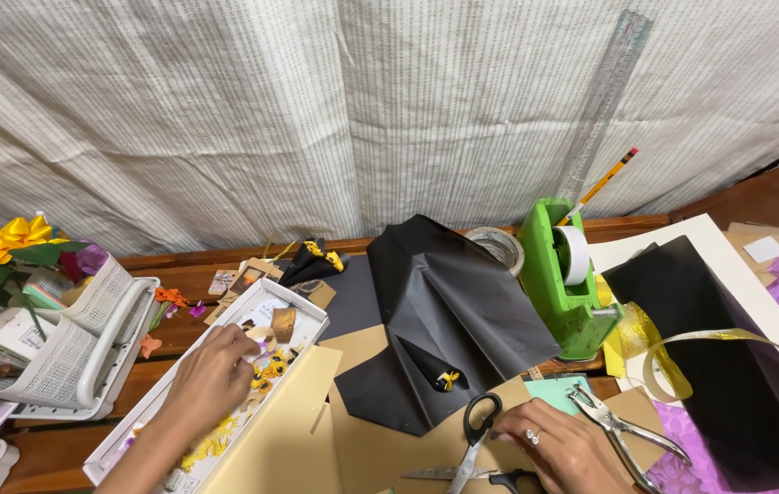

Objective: The person is using a hot glue gun to attach yellow paper fringes to a black paper base and then trimming them with scissors to create decorative elements.

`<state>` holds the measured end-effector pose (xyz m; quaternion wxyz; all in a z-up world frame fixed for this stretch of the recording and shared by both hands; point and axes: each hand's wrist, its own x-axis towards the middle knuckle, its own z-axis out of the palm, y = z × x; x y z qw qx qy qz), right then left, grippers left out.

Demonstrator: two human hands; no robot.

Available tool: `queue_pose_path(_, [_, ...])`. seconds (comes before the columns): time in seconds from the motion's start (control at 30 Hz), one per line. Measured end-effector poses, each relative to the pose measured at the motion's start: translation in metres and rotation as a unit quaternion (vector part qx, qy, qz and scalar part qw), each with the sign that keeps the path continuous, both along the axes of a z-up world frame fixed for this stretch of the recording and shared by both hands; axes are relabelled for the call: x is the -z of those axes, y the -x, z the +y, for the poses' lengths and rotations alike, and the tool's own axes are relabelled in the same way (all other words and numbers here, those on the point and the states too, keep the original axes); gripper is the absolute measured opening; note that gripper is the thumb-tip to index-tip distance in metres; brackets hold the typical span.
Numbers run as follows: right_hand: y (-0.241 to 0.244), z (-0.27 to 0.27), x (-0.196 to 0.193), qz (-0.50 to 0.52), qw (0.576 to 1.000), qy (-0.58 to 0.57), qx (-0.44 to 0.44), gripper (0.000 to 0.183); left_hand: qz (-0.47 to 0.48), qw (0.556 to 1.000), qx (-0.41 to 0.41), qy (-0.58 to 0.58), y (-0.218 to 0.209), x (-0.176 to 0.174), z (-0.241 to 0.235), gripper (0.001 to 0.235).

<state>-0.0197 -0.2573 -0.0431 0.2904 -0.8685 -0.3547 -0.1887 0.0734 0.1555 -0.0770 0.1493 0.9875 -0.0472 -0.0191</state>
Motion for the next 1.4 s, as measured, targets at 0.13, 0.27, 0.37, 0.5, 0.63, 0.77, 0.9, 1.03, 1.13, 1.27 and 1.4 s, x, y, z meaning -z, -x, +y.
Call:
queue_pose_path(0.13, [-0.003, 0.0, 0.009, -0.022, 0.999, -0.032, -0.008, 0.012, -0.038, 0.998, 0.048, -0.017, -0.01, 0.004, 0.017, 0.029])
queue_pose_path(0.27, [-0.009, -0.008, 0.023, 0.029, 0.993, -0.11, -0.01, 0.016, -0.037, 0.999, 0.035, 0.003, -0.006, -0.014, 0.022, 0.021])
queue_pose_path(0.37, [-0.012, -0.016, 0.024, 0.092, 0.981, -0.161, 0.06, 0.021, -0.006, 0.999, -0.016, 0.046, -0.001, -0.028, 0.025, 0.021])
queue_pose_path(0.5, [-0.015, -0.02, 0.018, 0.142, 0.958, -0.215, 0.126, 0.014, 0.033, 0.995, -0.033, 0.088, 0.004, -0.03, 0.036, 0.016])
queue_pose_path(0.63, [-0.015, -0.02, 0.008, 0.1, 0.962, -0.213, 0.139, 0.012, 0.241, 0.968, -0.062, -0.018, 0.022, -0.054, 0.03, 0.011])
queue_pose_path(0.77, [-0.013, -0.018, 0.003, 0.081, 0.962, -0.212, 0.154, 0.01, 0.285, 0.954, -0.007, -0.088, 0.026, 0.007, 0.053, 0.044])
queue_pose_path(0.9, [-0.011, -0.015, 0.002, 0.076, 0.966, -0.214, 0.126, 0.011, 0.213, 0.975, -0.054, -0.041, 0.036, 0.002, 0.041, 0.013])
queue_pose_path(1.03, [-0.008, -0.014, 0.004, 0.097, 0.963, -0.238, 0.087, 0.013, 0.201, 0.967, -0.115, 0.106, 0.034, -0.009, 0.048, 0.033])
queue_pose_path(1.13, [-0.01, -0.016, 0.01, 0.116, 0.965, -0.224, 0.075, 0.012, 0.178, 0.935, -0.151, 0.268, 0.032, -0.021, 0.052, 0.022])
queue_pose_path(1.27, [-0.012, -0.016, 0.012, 0.145, 0.964, -0.22, 0.035, 0.009, 0.169, 0.845, -0.177, 0.475, 0.031, -0.03, 0.047, 0.017])
queue_pose_path(1.4, [-0.013, -0.013, 0.01, 0.195, 0.954, -0.216, 0.072, 0.008, 0.145, 0.851, -0.215, 0.457, 0.027, -0.044, 0.042, 0.013])
